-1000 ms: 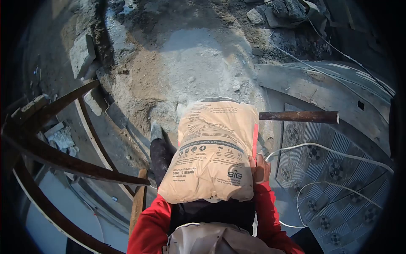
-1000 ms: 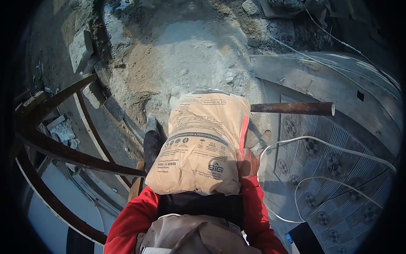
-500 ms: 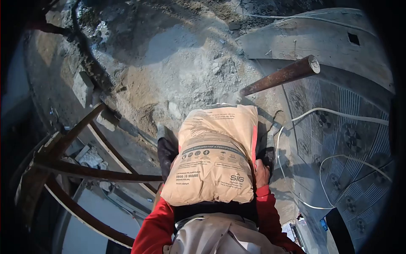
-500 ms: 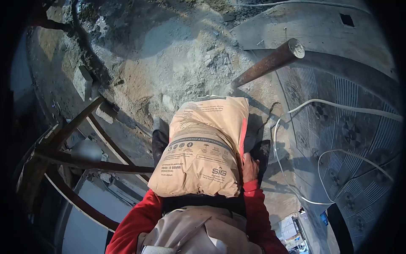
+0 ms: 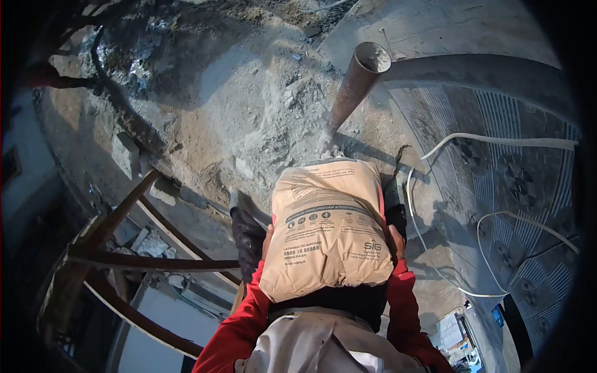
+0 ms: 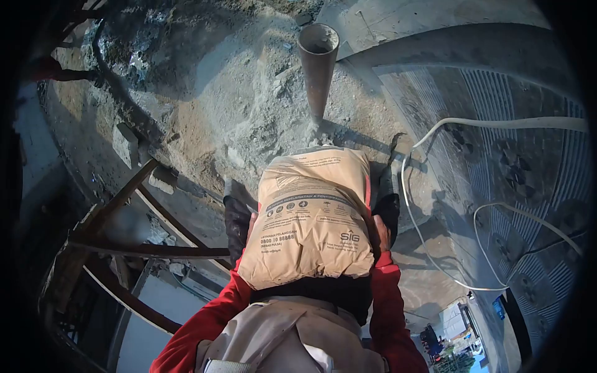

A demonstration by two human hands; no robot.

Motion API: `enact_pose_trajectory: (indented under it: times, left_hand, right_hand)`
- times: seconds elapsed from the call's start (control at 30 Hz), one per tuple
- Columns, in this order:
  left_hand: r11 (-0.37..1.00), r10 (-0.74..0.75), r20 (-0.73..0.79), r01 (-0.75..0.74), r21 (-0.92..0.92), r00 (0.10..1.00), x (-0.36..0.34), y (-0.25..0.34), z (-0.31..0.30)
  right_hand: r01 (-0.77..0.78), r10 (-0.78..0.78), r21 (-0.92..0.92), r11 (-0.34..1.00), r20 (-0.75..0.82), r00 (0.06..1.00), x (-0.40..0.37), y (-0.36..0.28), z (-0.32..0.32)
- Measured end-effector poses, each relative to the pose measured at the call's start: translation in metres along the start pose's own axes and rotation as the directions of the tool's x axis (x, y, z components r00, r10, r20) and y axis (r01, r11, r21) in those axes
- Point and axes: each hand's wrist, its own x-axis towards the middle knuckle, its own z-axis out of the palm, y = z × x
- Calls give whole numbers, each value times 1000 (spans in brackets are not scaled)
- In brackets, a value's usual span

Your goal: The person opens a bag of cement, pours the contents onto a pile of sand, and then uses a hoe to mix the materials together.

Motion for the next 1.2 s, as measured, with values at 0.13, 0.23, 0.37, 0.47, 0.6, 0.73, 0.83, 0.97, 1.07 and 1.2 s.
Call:
enact_pose_trajectory:
  times: [0.13,0.23,0.37,0.47,0.6,0.73,0.83,0.97,1.07,1.2]
  left_hand:
    - [999,-30,-19,31,32,999,-1,-8,10]
    - [997,-47,-44,50,51,998,-11,-11,9]
    - [997,-58,-90,61,39,994,-26,-19,5]
    - [997,-62,-119,67,33,991,-29,-26,1]
    - [999,-50,-111,50,-4,993,4,-36,4]
    - [998,-57,-116,55,-18,992,37,-44,5]
    - [998,-64,-120,61,-24,991,54,-48,6]
    - [997,-72,-123,69,-35,990,71,-47,14]
    - [998,-63,-122,60,-25,991,85,-45,21]
    - [997,-70,-133,71,-3,989,94,-42,24]
  right_hand:
    - [-60,60,33,998,22,998,7,9,-9]
    - [20,-21,-33,999,-46,999,18,0,-17]
    - [182,-204,-128,975,-186,961,24,-41,-36]
    - [169,-200,-175,970,-181,963,39,-41,-24]
    - [202,-232,-228,953,-115,966,93,-42,-15]
    - [253,-262,-78,964,-130,956,140,-18,18]
    - [269,-273,-46,962,-142,951,164,-12,29]
    - [158,-166,222,962,17,986,193,9,53]
    - [-80,60,618,782,52,997,202,-8,68]
    - [148,-68,880,452,-131,989,200,15,96]
